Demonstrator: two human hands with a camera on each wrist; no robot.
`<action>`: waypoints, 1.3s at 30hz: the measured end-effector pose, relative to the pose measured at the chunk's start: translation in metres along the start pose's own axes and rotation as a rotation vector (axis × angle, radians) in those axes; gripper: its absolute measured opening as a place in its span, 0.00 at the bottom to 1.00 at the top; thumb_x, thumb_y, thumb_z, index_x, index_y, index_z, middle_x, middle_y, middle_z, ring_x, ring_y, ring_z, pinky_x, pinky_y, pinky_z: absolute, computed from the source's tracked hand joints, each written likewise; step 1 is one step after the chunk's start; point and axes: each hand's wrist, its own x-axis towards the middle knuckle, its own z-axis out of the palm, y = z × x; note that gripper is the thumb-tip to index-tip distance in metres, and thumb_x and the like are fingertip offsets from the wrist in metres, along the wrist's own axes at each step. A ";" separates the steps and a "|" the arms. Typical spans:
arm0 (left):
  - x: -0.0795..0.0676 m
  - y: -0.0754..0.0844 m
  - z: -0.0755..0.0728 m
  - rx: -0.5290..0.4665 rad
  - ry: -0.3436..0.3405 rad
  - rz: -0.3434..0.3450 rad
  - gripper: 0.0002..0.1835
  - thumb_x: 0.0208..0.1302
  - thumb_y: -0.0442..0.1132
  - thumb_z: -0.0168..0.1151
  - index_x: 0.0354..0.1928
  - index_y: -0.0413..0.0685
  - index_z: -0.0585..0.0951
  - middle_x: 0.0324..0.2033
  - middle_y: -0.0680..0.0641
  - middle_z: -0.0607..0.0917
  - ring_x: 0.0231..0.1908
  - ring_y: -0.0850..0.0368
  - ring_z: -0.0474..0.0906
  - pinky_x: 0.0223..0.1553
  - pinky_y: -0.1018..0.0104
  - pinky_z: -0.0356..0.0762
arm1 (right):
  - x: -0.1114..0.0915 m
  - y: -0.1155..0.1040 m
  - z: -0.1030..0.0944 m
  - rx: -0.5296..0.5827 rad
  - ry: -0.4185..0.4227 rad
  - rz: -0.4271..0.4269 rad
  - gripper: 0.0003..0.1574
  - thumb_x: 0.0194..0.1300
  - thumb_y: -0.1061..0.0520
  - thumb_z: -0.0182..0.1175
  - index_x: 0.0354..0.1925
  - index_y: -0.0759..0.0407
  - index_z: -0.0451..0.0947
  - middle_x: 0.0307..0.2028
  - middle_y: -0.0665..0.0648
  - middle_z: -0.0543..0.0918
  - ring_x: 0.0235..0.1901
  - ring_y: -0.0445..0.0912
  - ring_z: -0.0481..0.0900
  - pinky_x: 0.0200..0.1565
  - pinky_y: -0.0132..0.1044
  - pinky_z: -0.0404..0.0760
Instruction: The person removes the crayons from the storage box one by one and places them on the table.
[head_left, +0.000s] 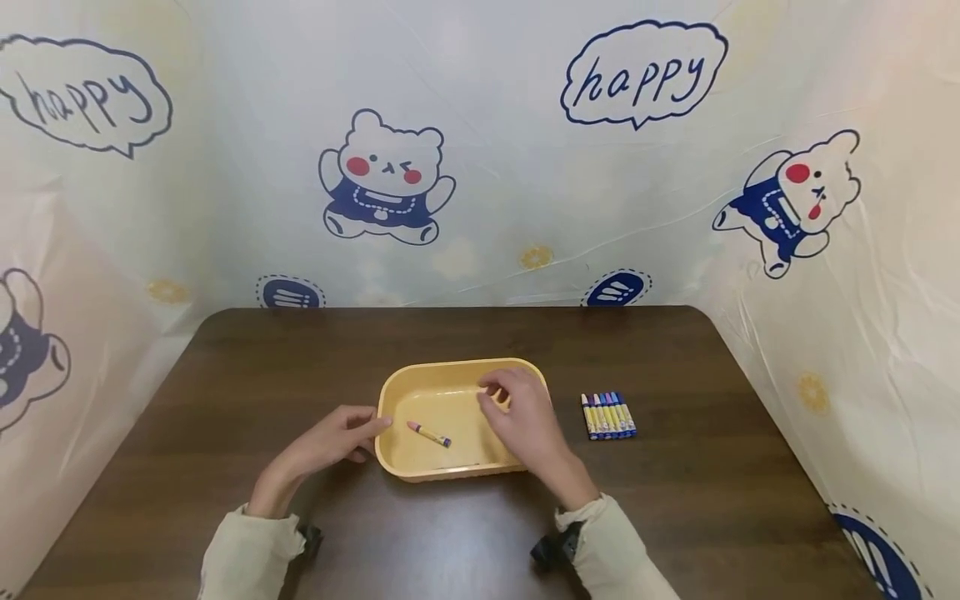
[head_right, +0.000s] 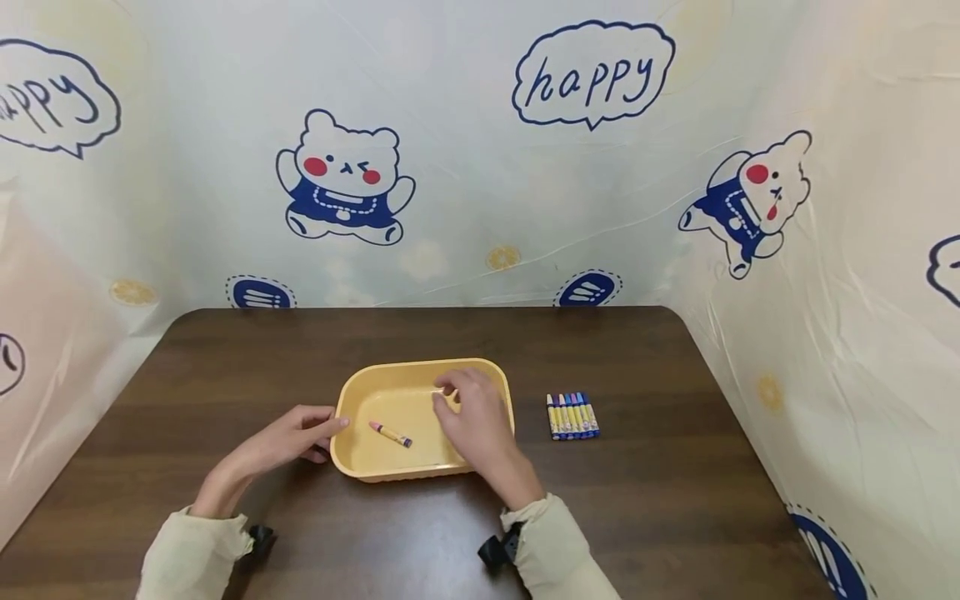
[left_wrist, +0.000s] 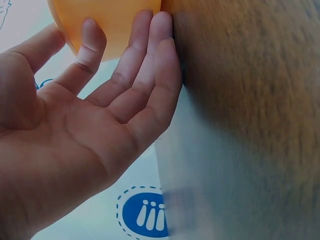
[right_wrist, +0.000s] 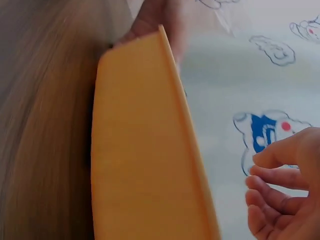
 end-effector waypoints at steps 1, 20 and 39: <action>-0.001 -0.001 0.000 -0.003 0.000 0.000 0.20 0.62 0.52 0.52 0.37 0.39 0.76 0.33 0.42 0.81 0.34 0.48 0.77 0.36 0.57 0.77 | 0.001 -0.003 0.008 0.009 -0.029 -0.007 0.07 0.53 0.58 0.62 0.34 0.56 0.80 0.27 0.49 0.78 0.28 0.43 0.74 0.31 0.30 0.71; 0.001 -0.001 -0.002 0.018 0.003 -0.015 0.20 0.62 0.54 0.52 0.37 0.41 0.77 0.31 0.43 0.81 0.33 0.49 0.76 0.36 0.57 0.77 | -0.002 -0.010 0.061 -0.123 -0.518 0.079 0.12 0.49 0.57 0.61 0.36 0.57 0.79 0.25 0.50 0.74 0.27 0.42 0.68 0.26 0.31 0.67; 0.001 -0.002 0.001 0.019 0.011 -0.009 0.21 0.62 0.54 0.51 0.40 0.42 0.78 0.32 0.42 0.81 0.33 0.49 0.76 0.35 0.59 0.77 | -0.003 -0.006 0.063 -0.171 -0.476 0.107 0.08 0.50 0.59 0.59 0.18 0.50 0.73 0.22 0.47 0.69 0.25 0.40 0.66 0.26 0.29 0.65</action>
